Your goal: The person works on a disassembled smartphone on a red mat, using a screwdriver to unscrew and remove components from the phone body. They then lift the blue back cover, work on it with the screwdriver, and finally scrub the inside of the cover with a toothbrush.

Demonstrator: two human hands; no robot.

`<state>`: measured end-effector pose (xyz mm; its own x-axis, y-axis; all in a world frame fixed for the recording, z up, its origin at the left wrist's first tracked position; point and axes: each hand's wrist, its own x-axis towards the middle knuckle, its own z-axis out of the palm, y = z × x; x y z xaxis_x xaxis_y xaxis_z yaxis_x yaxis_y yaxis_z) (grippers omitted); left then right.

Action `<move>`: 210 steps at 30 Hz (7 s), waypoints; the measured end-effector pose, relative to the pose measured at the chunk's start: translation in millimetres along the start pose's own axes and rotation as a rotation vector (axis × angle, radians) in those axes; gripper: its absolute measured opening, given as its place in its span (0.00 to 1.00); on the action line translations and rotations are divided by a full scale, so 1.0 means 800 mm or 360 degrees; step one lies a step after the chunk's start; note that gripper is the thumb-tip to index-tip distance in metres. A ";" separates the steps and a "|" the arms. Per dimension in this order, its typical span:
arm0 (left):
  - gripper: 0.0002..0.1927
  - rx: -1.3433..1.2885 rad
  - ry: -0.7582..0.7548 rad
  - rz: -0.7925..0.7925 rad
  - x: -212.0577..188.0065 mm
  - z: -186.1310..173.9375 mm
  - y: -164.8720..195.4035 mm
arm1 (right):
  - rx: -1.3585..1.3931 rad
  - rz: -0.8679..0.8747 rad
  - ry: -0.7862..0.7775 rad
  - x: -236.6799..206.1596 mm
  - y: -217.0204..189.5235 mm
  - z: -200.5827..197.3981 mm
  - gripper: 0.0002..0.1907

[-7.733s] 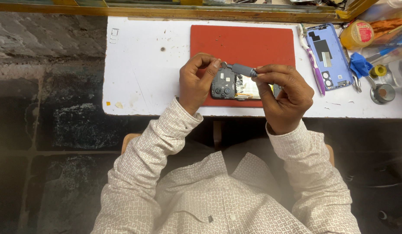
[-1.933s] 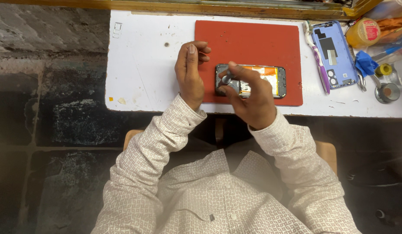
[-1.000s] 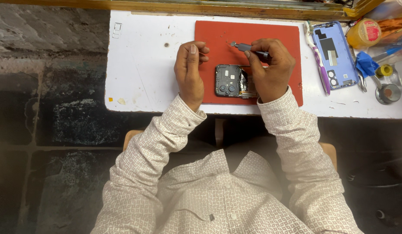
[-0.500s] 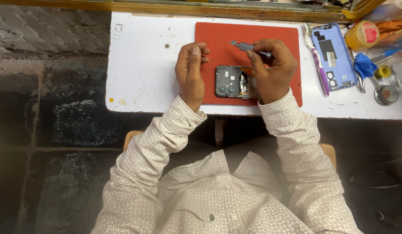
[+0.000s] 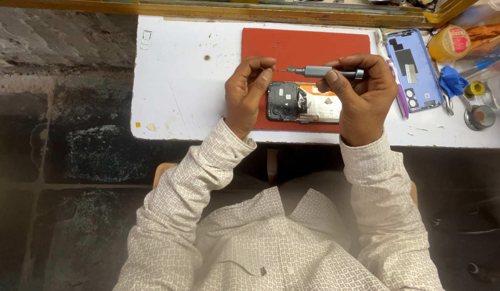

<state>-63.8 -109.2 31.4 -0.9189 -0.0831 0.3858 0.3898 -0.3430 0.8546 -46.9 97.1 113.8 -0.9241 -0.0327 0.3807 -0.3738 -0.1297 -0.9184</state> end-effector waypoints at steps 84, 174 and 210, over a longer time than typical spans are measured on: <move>0.12 0.0186 0.0389 0.0156 0.006 0.000 -0.014 | -0.1168 -0.0606 -0.0404 0.029 0.019 0.042 0.30; 0.14 0.0083 0.0062 0.0050 -0.001 0.000 -0.002 | -0.1097 -0.0779 -0.0453 0.039 0.040 0.060 0.28; 0.09 0.0189 0.0288 0.0027 0.005 -0.004 -0.023 | -0.1233 -0.0744 -0.0511 0.034 0.017 0.072 0.29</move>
<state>-74.5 -106.4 15.9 -0.9038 -0.2585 0.3410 0.4001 -0.2282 0.8876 -72.2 37.2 118.0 -0.6453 -0.4286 0.6324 -0.7543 0.4886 -0.4385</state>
